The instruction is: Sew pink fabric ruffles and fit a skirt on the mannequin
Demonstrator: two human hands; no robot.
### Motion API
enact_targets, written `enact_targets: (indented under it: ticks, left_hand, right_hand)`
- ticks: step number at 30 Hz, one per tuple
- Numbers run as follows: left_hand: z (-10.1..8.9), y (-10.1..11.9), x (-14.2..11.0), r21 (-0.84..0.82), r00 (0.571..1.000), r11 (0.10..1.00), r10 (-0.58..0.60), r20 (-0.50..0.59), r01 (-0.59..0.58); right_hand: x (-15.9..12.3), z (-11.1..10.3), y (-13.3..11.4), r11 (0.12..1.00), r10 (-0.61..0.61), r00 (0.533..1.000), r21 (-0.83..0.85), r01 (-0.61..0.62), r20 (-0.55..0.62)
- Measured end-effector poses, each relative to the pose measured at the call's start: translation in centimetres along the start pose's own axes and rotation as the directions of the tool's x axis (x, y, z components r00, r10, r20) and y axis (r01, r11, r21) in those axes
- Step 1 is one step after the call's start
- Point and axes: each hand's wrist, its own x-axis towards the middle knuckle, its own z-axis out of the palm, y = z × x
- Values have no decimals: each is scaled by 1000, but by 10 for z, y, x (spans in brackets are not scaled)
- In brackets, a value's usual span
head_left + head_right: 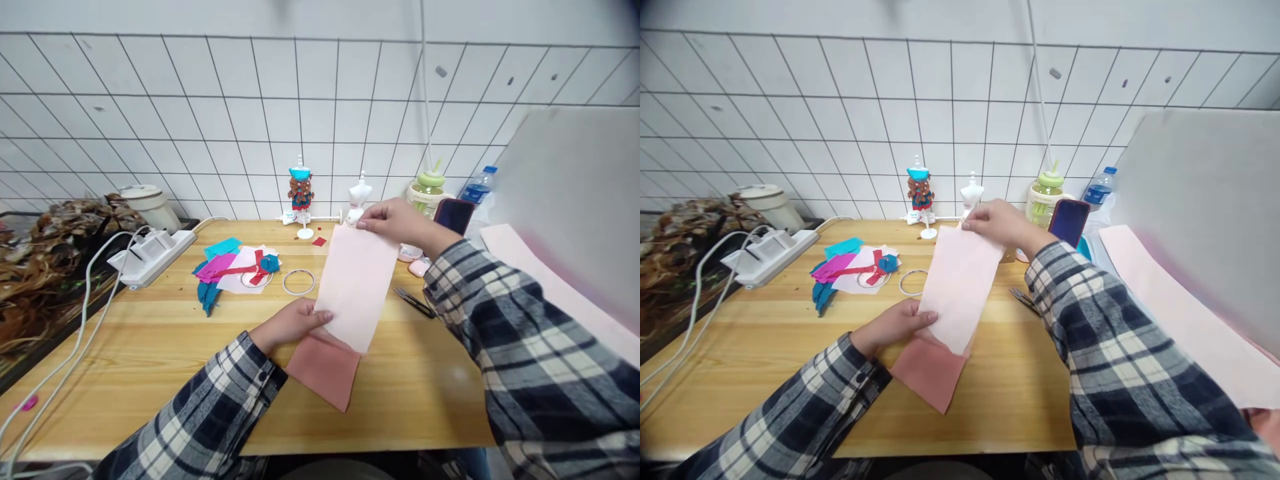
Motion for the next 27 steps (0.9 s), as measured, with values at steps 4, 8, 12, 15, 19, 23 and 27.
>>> enact_targets:
  ticks: [4, 8, 12, 15, 19, 23, 27]
  left_hand:
    - [-3, -9, 3, -45, 995, 994, -98, -25, 96]
    - [-9, -12, 6, -136, 992, 989, -69, -103, 54]
    - [-11, -11, 9, -203, 991, 979, -39, -126, 13]
    - [-8, -8, 11, -259, 990, 966, -39, -136, 3]
    - [-2, -6, 11, -261, 992, 964, -70, -100, 42]
    - [1, -6, 10, -221, 994, 973, -86, -63, 70]
    - [4, -4, 10, -155, 994, 983, -105, -37, 98]
  right_hand:
    - [-23, 17, 44, 899, 195, 981, 400, -178, -4]
    - [-61, 46, 94, 615, 518, 843, 748, -249, -146]
    - [-92, 68, 113, 428, 488, 785, 680, -596, 381]
    - [-99, 75, 104, 286, 220, 634, 572, -769, 742]
    - [-94, 87, 91, 84, 205, 825, 830, -552, 527]
    - [-89, 93, 89, 34, 357, 868, 924, -380, 344]
    - [-90, 87, 87, 11, 371, 886, 953, -302, 277]
